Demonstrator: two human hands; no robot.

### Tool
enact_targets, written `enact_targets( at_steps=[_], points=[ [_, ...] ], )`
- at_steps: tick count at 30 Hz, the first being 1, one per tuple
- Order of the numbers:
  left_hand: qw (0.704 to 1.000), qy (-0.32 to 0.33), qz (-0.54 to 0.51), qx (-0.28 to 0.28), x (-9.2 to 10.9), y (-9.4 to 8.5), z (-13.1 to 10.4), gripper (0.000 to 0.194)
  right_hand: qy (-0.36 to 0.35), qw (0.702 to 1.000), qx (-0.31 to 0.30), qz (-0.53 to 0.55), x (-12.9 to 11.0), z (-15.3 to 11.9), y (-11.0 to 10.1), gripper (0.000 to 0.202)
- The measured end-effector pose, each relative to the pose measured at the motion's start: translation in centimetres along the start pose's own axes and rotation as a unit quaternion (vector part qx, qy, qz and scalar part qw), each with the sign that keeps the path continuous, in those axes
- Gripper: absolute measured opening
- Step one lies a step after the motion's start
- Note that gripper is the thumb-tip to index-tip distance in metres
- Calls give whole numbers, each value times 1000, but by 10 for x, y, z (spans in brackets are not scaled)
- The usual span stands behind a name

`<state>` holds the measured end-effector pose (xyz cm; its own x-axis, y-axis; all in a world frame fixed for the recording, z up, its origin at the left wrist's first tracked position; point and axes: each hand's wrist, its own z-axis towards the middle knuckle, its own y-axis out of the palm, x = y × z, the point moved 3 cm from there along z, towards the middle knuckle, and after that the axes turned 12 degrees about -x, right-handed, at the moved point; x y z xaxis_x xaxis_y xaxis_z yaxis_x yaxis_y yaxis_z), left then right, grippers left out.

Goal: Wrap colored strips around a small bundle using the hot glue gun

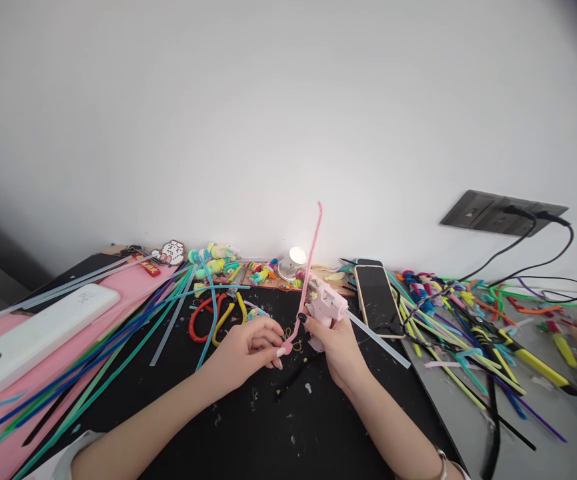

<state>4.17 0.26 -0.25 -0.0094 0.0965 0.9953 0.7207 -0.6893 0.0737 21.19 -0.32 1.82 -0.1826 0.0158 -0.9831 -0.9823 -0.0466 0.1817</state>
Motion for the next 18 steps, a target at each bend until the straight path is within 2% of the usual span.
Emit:
enact_targets(
  at_steps=[7,18],
  points=[
    [1000,-1,-5,7,1,1,0,24,2,1000,8,-4,-1,-1,1,30],
    [999,8,34,10,3,0,-1,16,11,1000,11,-13,2,-2,3,27]
  ],
)
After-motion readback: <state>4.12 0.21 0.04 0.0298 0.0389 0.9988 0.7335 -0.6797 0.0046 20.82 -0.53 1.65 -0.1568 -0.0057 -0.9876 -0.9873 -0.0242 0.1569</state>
